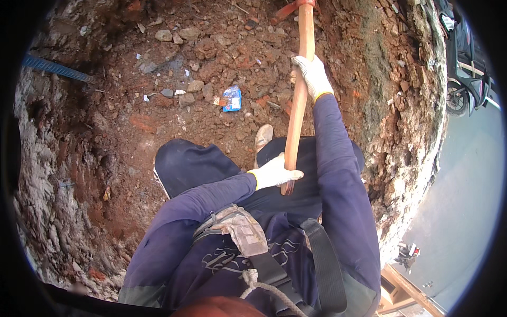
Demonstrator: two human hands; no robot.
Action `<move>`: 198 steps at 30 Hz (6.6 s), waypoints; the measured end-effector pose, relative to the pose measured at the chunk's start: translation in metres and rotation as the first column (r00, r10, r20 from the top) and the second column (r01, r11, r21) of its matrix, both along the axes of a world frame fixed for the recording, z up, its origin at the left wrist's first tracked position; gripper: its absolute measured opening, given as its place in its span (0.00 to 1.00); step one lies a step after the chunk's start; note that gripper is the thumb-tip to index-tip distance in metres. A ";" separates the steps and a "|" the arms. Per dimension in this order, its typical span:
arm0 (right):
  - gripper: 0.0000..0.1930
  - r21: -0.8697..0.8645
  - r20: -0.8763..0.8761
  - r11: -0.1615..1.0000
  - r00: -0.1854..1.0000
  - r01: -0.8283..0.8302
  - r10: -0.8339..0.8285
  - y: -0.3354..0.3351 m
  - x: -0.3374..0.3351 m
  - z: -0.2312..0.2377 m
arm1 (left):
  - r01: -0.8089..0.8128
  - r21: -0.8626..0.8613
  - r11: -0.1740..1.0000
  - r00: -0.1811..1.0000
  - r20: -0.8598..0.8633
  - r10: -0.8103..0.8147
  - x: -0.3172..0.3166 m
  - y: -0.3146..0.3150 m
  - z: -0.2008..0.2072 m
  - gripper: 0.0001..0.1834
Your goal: The person uses a pickaxe to break up dirt and rubble in a deep hole, then uses a shovel to fill a plastic tray with the loosened debris and lifts the tray up to another person.
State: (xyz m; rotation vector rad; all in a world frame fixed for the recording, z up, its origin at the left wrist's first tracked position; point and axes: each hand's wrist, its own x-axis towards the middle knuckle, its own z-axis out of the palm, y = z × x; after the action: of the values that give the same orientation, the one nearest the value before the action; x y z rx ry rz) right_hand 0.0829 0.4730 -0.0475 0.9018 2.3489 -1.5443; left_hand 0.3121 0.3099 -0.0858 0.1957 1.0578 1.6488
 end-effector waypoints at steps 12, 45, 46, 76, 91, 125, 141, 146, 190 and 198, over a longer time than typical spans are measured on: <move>0.13 -0.117 -0.015 0.992 0.999 0.048 -0.050 0.012 -0.003 -0.013 | 0.121 0.001 0.993 0.991 -0.049 -0.121 -0.009 -0.014 -0.006 0.48; 0.19 -0.600 -0.103 0.799 0.987 0.038 -0.125 0.012 -0.026 -0.056 | 0.026 -0.452 0.892 0.981 -0.158 -0.109 -0.003 -0.023 0.021 0.34; 0.19 -0.605 -0.117 0.795 0.984 0.039 -0.137 0.018 -0.033 -0.057 | -0.012 -0.437 0.899 0.977 -0.195 -0.082 -0.004 -0.022 0.028 0.38; 0.15 -0.811 -0.053 0.584 0.995 0.006 -0.085 0.063 -0.077 -0.095 | 0.207 -0.657 0.725 0.837 -0.265 -0.479 0.006 0.020 0.043 0.34; 0.17 -0.795 -0.027 0.597 0.975 0.113 -0.221 0.083 -0.091 -0.116 | 0.057 -0.668 0.742 0.867 -0.335 -0.368 0.015 0.005 -0.009 0.41; 0.29 -0.270 -0.344 0.957 0.939 -0.103 0.004 0.061 -0.106 -0.112 | 0.217 -0.692 0.688 0.770 -0.312 -0.557 -0.005 0.005 0.019 0.49; 0.43 -0.181 -0.367 0.907 0.882 -0.380 0.296 0.086 -0.100 -0.117 | 0.315 -0.753 0.578 0.635 -0.285 -0.718 -0.018 0.031 0.006 0.51; 0.28 -0.338 -0.236 0.916 0.962 -0.215 0.138 0.125 -0.086 -0.114 | 0.338 -0.777 0.532 0.592 -0.264 -0.762 -0.025 0.023 0.014 0.51; 0.24 -0.512 -0.245 0.859 0.952 0.034 -0.184 0.075 -0.079 -0.064 | 0.192 -0.597 0.779 0.975 0.030 -0.218 -0.044 0.006 0.004 0.32; 0.21 -0.739 -0.108 0.670 0.970 0.069 -0.219 0.077 -0.059 -0.080 | -0.455 -0.657 0.601 0.881 -0.429 0.199 0.017 0.028 -0.015 0.19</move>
State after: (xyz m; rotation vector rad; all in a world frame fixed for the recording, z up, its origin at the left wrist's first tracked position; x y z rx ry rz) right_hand 0.0243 0.5496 -0.1274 0.7499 1.4777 -2.4517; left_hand 0.3288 0.3376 -0.1007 -0.3277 2.0500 1.3720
